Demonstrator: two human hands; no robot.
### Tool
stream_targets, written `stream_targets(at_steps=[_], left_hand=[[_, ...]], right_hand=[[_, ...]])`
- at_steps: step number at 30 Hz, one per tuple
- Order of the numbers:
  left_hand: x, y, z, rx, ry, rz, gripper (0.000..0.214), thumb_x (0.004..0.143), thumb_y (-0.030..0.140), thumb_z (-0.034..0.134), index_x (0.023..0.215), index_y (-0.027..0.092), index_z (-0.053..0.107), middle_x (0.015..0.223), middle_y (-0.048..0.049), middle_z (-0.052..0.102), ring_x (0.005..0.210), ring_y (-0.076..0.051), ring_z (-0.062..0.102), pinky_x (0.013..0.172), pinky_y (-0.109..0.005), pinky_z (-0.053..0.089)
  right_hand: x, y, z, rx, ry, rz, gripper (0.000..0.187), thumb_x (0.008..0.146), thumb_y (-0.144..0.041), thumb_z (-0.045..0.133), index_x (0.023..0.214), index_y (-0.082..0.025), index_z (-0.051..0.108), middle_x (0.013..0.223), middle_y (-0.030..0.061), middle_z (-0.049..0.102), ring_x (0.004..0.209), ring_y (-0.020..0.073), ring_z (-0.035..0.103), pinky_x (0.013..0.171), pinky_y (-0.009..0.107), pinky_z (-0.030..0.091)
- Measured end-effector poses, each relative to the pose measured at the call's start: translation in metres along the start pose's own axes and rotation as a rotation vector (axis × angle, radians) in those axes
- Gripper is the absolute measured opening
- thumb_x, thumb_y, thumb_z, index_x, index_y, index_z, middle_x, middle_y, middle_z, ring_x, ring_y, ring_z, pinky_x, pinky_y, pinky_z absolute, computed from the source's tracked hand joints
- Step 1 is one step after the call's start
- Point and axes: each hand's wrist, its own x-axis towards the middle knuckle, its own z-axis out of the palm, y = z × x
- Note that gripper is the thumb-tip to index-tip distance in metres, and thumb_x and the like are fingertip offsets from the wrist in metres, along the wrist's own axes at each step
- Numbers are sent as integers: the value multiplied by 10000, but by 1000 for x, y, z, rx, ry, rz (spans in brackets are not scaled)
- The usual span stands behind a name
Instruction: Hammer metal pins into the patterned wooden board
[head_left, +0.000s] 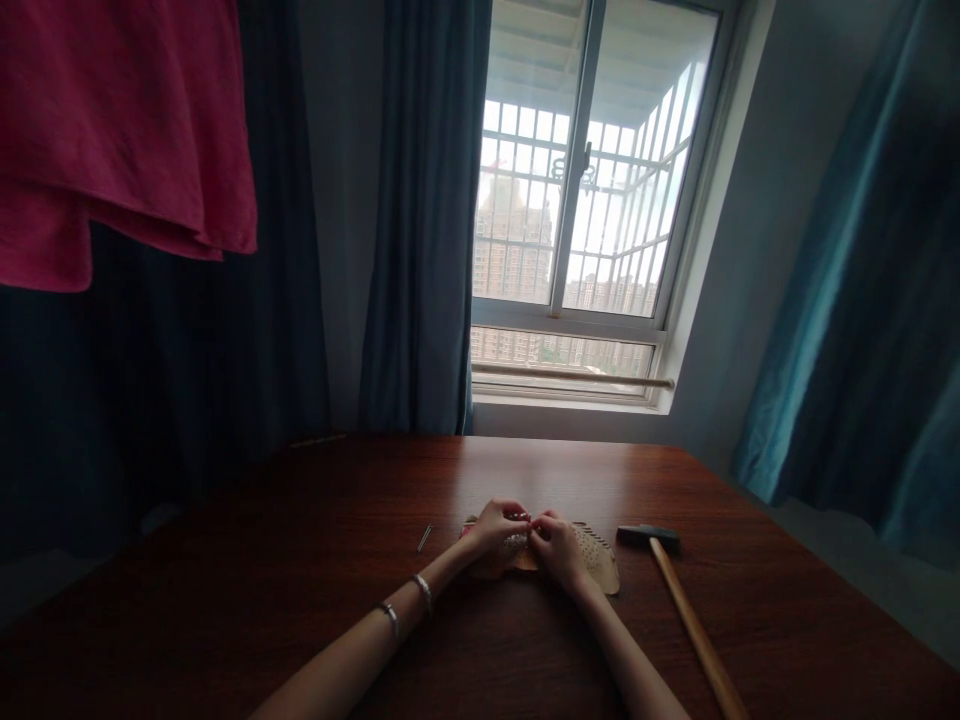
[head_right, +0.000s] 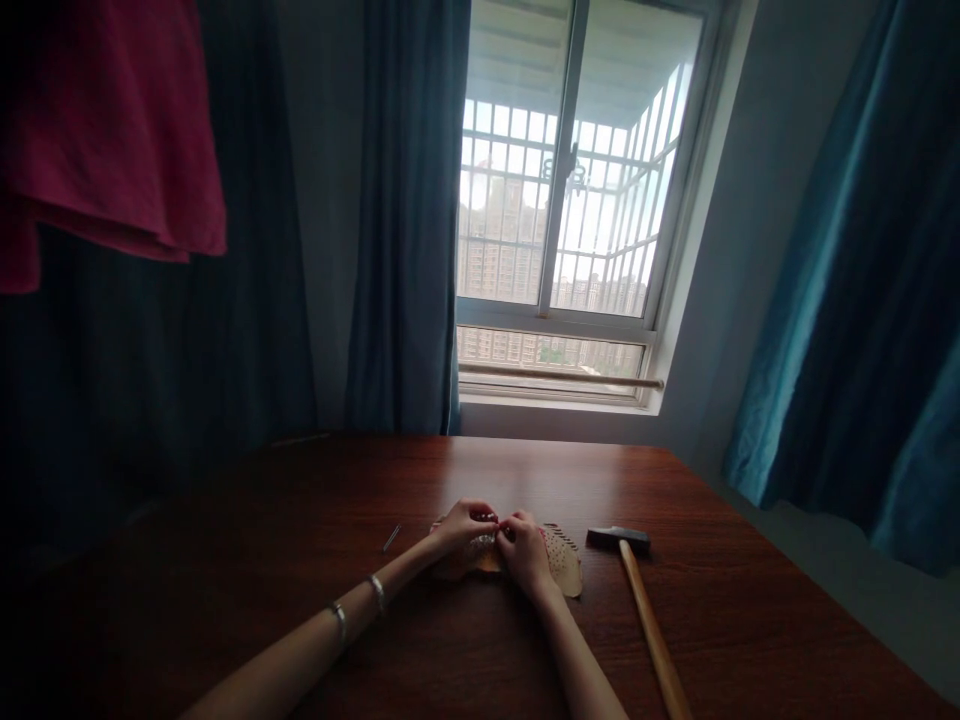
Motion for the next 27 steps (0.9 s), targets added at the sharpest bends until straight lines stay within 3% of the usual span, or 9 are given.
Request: stream_targets(at_steps=[12, 16, 19, 23, 27], left_hand=[[-4, -1, 3, 5, 34, 8, 314, 655, 416, 609, 746, 122, 668, 724, -43, 655, 710, -161, 571, 640, -227, 418], [-4, -2, 4, 12, 41, 3, 274, 660, 369, 608, 767, 124, 668, 742, -42, 659, 714, -157, 571, 632, -221, 416], [-4, -4, 5, 12, 50, 1, 267, 663, 347, 600, 781, 118, 668, 747, -43, 660, 702, -152, 569, 621, -216, 413], [-4, -6, 5, 42, 50, -16, 264, 666, 343, 588, 782, 119, 668, 739, -35, 657, 710, -148, 570, 619, -207, 408], [-4, -8, 4, 72, 53, -11, 257, 668, 325, 581, 788, 116, 669, 742, -32, 657, 720, -143, 572, 617, -195, 401]], right_hand=[[-3, -10, -9, -28, -26, -11, 148, 724, -209, 527, 721, -245, 670, 752, 18, 621, 743, 166, 580, 684, 250, 438], [-2, -24, -30, -58, -4, -36, 182, 738, -191, 502, 797, -258, 661, 795, 21, 620, 801, 176, 574, 733, 267, 436], [-4, -34, -57, -95, 83, -21, 229, 774, -210, 449, 905, -243, 634, 882, 46, 616, 877, 196, 553, 787, 300, 418], [-37, -32, -95, -183, 260, 80, 255, 771, -287, 440, 926, -182, 613, 926, 111, 604, 895, 258, 530, 816, 385, 387], [-106, -10, -120, -446, 473, 283, 299, 736, -368, 438, 861, -181, 635, 893, 102, 622, 830, 268, 550, 756, 381, 413]])
